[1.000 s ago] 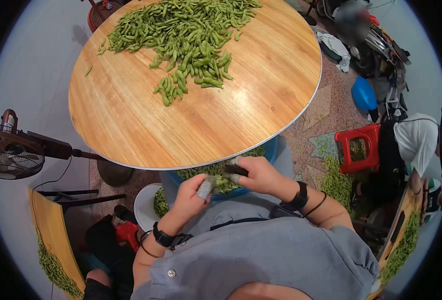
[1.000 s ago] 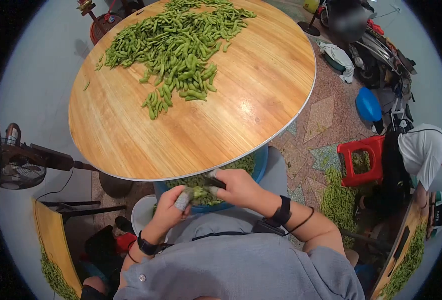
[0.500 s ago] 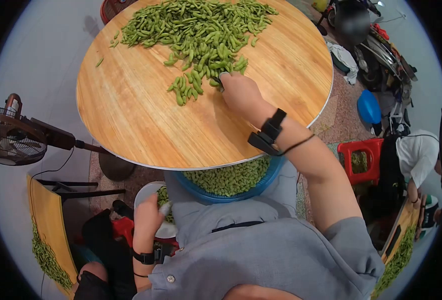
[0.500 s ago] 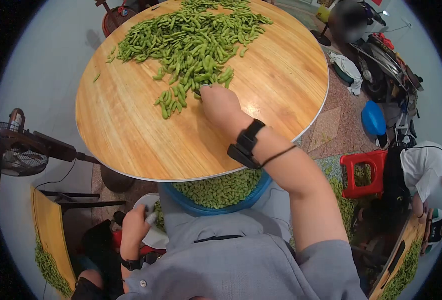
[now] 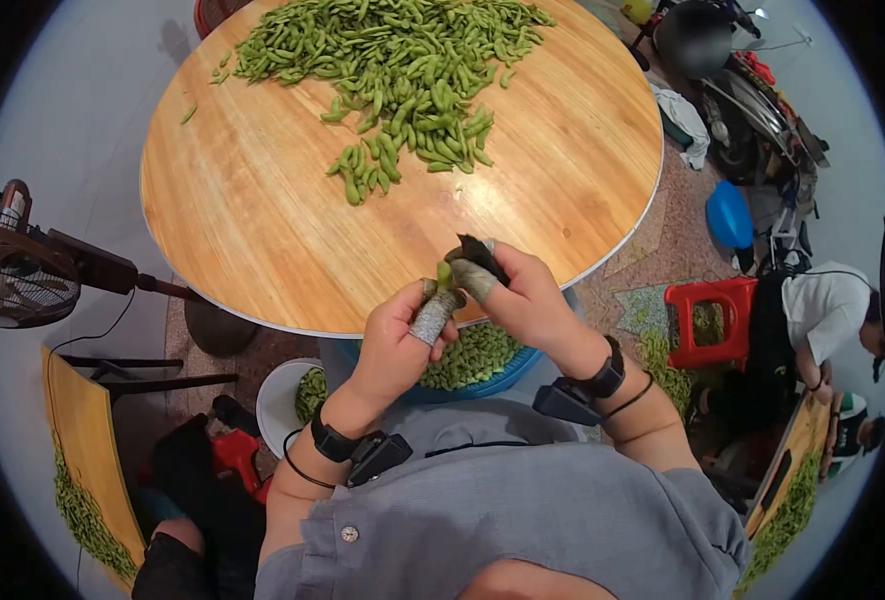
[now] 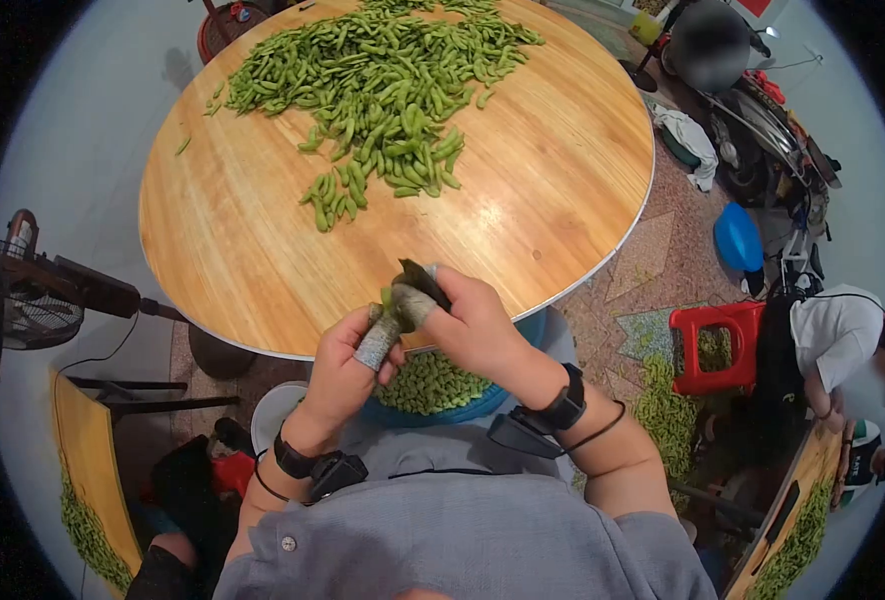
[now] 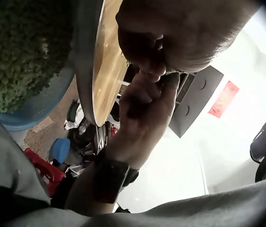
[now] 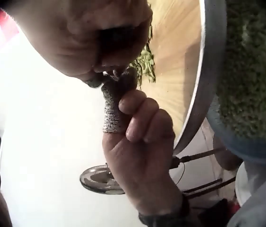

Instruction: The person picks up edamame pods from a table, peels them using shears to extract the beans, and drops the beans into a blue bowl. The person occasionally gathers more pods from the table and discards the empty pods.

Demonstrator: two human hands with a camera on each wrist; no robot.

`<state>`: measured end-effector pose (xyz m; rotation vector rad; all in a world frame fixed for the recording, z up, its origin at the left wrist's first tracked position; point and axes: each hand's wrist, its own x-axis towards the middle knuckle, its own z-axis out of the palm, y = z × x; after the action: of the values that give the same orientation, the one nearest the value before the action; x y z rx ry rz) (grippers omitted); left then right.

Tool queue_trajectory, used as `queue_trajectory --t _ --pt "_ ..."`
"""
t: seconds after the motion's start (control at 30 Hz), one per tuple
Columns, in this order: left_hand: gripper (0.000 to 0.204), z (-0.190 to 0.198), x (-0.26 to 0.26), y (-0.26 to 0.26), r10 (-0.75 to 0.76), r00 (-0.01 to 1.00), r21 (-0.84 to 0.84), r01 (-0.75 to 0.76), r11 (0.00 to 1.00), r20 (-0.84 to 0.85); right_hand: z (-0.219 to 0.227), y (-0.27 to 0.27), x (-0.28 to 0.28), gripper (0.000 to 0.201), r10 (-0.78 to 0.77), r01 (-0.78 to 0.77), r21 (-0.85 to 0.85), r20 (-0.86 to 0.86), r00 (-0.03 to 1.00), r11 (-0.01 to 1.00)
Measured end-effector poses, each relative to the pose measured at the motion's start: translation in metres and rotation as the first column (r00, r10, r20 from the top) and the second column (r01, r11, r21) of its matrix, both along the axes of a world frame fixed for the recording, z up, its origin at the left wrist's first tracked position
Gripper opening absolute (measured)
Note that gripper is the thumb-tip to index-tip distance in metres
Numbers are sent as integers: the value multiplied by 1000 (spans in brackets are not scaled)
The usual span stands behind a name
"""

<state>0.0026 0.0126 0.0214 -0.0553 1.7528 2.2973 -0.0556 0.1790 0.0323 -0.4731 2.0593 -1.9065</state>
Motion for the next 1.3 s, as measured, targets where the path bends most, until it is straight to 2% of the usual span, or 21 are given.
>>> queue_trajectory --t 0.03,0.2,0.27,0.4,0.47,0.6,0.7,0.77,0.8,0.83,0.87,0.9,0.97,1.03,1.07,1.1,1.13,1.17,1.2,1.23,1.3 --pt "16 -3 0 -2 3 1000 40 -4 999 29 -2 7 4 29 24 -15 96 -90 996 995" --pt "15 -5 5 -5 8 998 61 -12 998 58 5 20 17 38 228 -222 197 -8 974 955" --pt "13 -3 6 -4 9 999 2 -10 1000 38 5 21 17 43 311 -282 237 -96 946 930" --pt "14 -7 7 -3 2 999 -129 -8 992 -47 1 21 16 45 337 -331 178 -8 941 927" --pt "12 -7 7 -2 -8 958 -409 -114 906 -285 1 20 16 45 346 -349 117 47 937 930" --pt "9 -9 6 -1 -52 879 -554 -251 794 -473 5 16 17 45 331 -350 101 164 929 931" --pt "9 -15 7 -4 -121 822 -639 -330 695 -556 -11 13 17 46 343 -339 84 -40 939 937" --pt "10 -21 6 -10 -193 762 -637 -342 691 -618 7 12 21 42 345 -350 -71 425 837 934" --pt "10 -19 7 -14 -192 765 -637 -338 692 -615 10 13 21 42 344 -349 -70 430 835 935" --pt "11 -15 8 -19 -90 956 -355 -16 935 -280 11 16 20 40 410 -280 -301 616 673 912" --pt "12 -12 9 -22 -162 980 106 150 983 111 12 18 20 38 499 -143 -494 732 465 858" --pt "16 -15 10 -24 -235 967 404 176 898 101 12 19 21 38 498 -141 -494 734 462 858" --pt "16 -18 8 -26 -283 951 479 193 856 122 11 19 24 38 546 -50 -569 756 360 821" --pt "17 -20 7 -23 -333 933 553 207 807 138 14 21 22 38 514 -117 -517 748 420 848" --pt "15 -21 7 -16 -178 983 247 163 955 40 16 22 21 38 485 -183 -457 731 479 870" --pt "14 -22 8 -12 -55 993 -72 48 996 -105 20 22 23 38 483 -180 -456 733 479 871" --pt "14 -19 8 -13 -57 993 -72 50 996 -101 24 21 25 37 442 -241 -371 729 523 897" --pt "14 -14 7 -16 -120 925 -469 -68 880 -360 26 20 27 36 404 -296 -280 717 568 913" --pt "16 -10 7 -18 -282 792 -734 -282 618 -541 26 19 28 36 405 -295 -283 717 567 913" --pt "16 -12 7 -17 -284 791 -735 -283 616 -542 26 18 28 37 382 -289 -255 703 600 923" --pt "17 -18 9 -14 -380 699 -787 -453 419 -605 25 17 30 38 360 -280 -231 686 632 932"
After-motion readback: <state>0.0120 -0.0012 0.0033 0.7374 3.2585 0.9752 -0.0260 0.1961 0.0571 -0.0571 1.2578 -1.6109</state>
